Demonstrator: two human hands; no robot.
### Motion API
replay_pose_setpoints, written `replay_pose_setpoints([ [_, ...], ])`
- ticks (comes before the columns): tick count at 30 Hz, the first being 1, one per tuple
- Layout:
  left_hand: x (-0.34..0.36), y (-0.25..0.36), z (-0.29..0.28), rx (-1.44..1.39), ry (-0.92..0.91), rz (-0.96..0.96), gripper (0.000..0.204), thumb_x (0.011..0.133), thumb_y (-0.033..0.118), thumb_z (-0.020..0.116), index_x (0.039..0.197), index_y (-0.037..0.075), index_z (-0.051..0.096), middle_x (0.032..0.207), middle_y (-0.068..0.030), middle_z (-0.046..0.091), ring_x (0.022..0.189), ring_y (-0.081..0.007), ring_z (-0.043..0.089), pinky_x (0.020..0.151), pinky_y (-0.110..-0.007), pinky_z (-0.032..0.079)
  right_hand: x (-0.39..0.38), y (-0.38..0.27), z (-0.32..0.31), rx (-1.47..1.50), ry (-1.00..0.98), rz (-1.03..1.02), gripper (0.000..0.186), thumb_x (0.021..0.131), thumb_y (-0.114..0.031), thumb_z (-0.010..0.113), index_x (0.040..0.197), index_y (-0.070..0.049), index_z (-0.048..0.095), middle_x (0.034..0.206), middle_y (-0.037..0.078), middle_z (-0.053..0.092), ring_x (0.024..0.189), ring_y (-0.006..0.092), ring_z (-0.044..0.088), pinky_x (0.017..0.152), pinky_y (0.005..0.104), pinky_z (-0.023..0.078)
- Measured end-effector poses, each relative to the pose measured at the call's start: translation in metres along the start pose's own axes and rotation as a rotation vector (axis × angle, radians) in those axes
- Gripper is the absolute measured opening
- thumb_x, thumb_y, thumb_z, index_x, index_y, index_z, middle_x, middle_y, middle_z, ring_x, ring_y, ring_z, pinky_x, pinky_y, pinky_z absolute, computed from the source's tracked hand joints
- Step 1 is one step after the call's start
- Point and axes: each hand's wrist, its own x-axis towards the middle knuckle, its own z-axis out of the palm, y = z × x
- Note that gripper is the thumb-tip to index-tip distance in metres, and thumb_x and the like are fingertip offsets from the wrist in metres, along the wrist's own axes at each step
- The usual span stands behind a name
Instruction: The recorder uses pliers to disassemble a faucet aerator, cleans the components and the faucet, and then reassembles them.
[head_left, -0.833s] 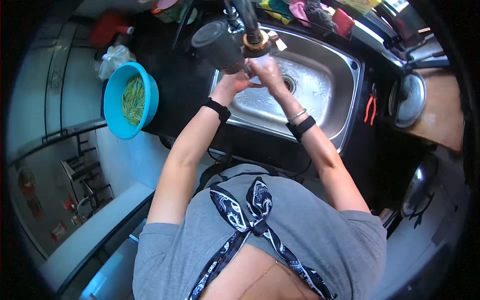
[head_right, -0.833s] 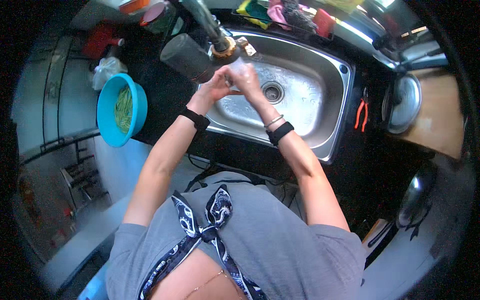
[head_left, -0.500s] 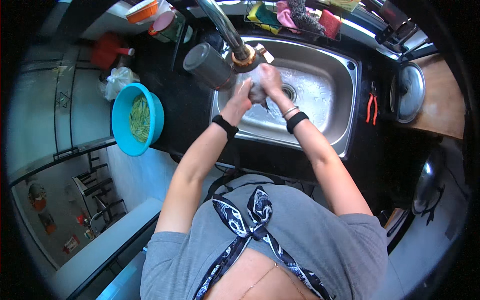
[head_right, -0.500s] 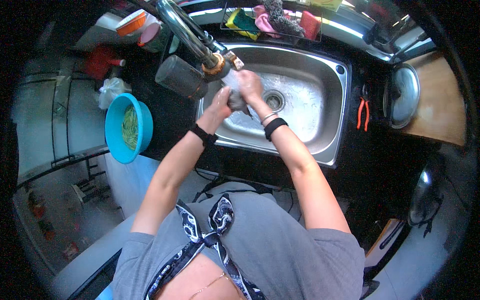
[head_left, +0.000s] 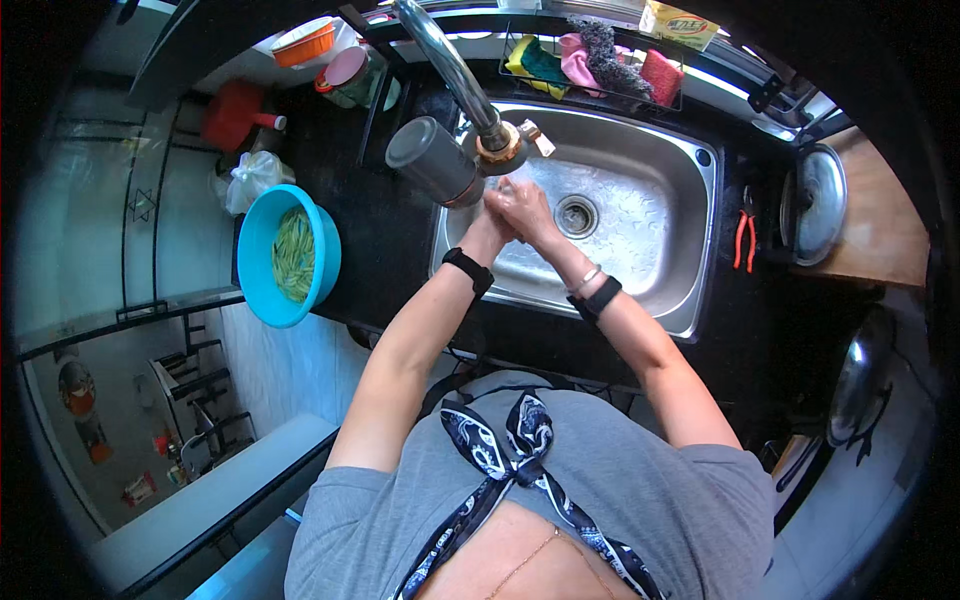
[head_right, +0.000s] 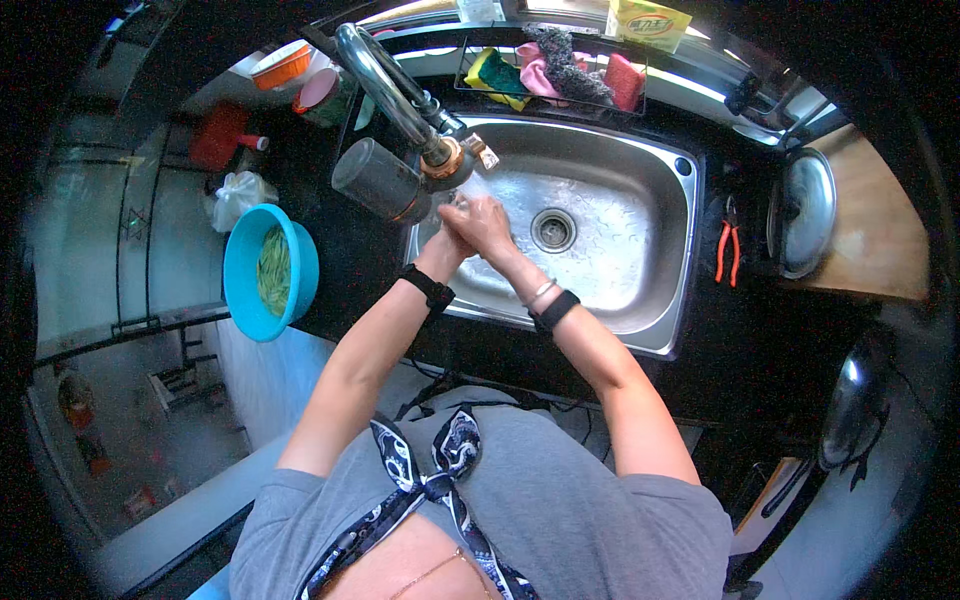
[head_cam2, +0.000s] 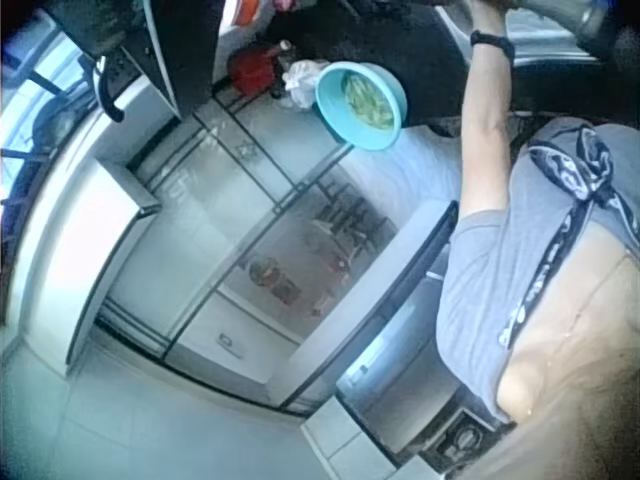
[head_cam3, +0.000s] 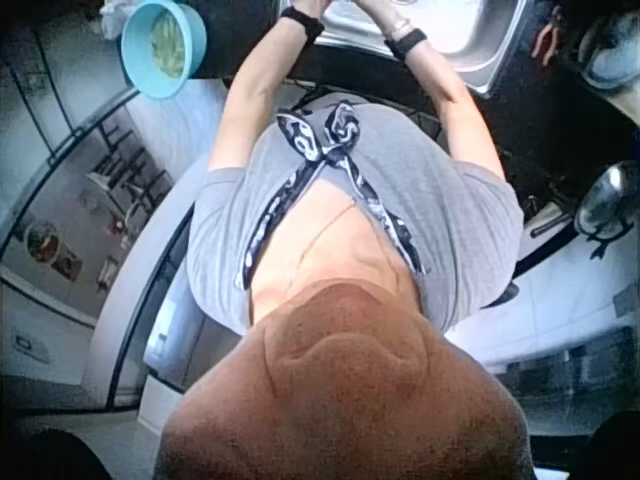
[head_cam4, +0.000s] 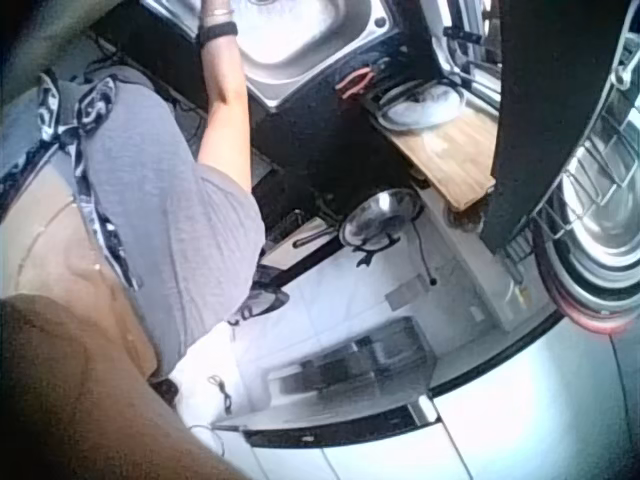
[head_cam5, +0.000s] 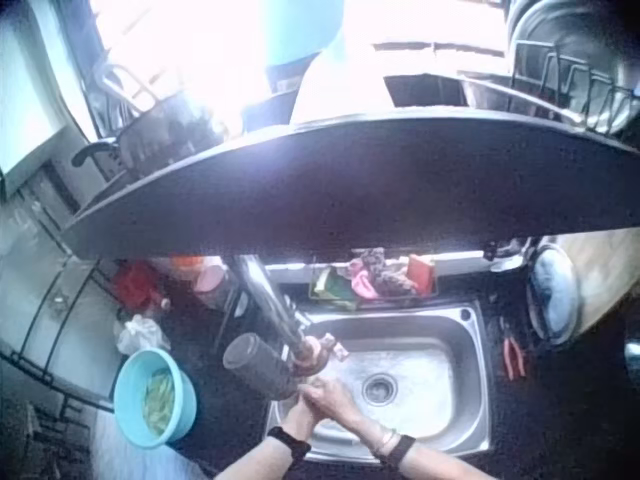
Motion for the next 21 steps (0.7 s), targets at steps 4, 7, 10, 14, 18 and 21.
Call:
replay_pose_setpoints([
  [4,0.004,-0.003,-0.026,0.239,-0.134,0.156,0.018,0.086,0.016,0.047,0.097,0.004,0.054,0.093,-0.0048,0.059,0.081,-0.0180,0.058,0.074,-0.032,0.048,0.030,0.029,-0.006,-0.034,0.137,0.041,0.038,0.078,-0.040,0.051,0.086,-0.003,0.060,0.081,0.024,0.057,0.075,0.0412,0.054,0.062,0.0450,0.043],
  [7,-0.014,-0.004,-0.015,0.345,-0.287,0.198,0.015,0.085,0.013,0.049,0.095,0.005,0.056,0.091,-0.0037,0.059,0.082,-0.0172,0.058,0.075,-0.034,0.048,0.048,0.103,-0.024,0.134,0.259,0.360,0.038,0.088,-0.035,0.041,0.081,-0.003,0.061,0.078,0.015,0.062,0.073,0.0311,0.058,0.066,0.0399,0.044],
  [10,-0.032,0.001,-0.028,0.464,-0.331,0.212,0.031,0.083,0.011,0.054,0.112,0.006,0.048,0.107,-0.0060,0.054,0.093,-0.0173,0.054,0.081,-0.037,0.044,0.046,0.109,-0.020,0.656,0.194,0.548,0.039,0.091,-0.035,0.037,0.086,-0.004,0.060,0.081,0.009,0.061,0.076,0.0199,0.055,0.069,0.0363,0.045],
  [14,-0.038,-0.005,-0.029,0.908,-0.157,0.112,0.084,0.072,0.016,0.069,0.135,0.017,0.014,0.134,-0.0096,0.030,0.117,-0.0238,0.036,0.091,-0.050,0.031,0.031,0.080,-0.012,1.037,-0.349,0.598,0.023,0.089,-0.021,0.043,0.100,-0.005,0.055,0.091,0.010,0.058,0.079,0.0174,0.057,0.069,0.0342,0.049],
  [18,-0.049,-0.008,-0.020,0.973,-0.209,0.199,0.068,0.073,0.014,0.065,0.130,0.016,0.028,0.126,-0.0086,0.037,0.117,-0.0307,0.033,0.086,-0.057,0.034,0.011,0.001,-0.039,0.939,-0.398,0.584,0.017,0.083,-0.012,0.048,0.097,-0.004,0.055,0.085,0.006,0.058,0.073,0.0159,0.057,0.065,0.0324,0.050],
  [21,-0.027,-0.013,-0.046,0.478,-0.048,0.039,0.036,0.082,0.012,0.044,0.118,0.012,0.039,0.114,-0.0081,0.046,0.104,-0.0264,0.047,0.077,-0.055,0.044,0.035,0.023,-0.046,0.746,-0.481,0.349,0.020,0.077,-0.006,0.049,0.096,-0.004,0.057,0.083,0.004,0.059,0.070,0.0128,0.056,0.059,0.0314,0.046],
])
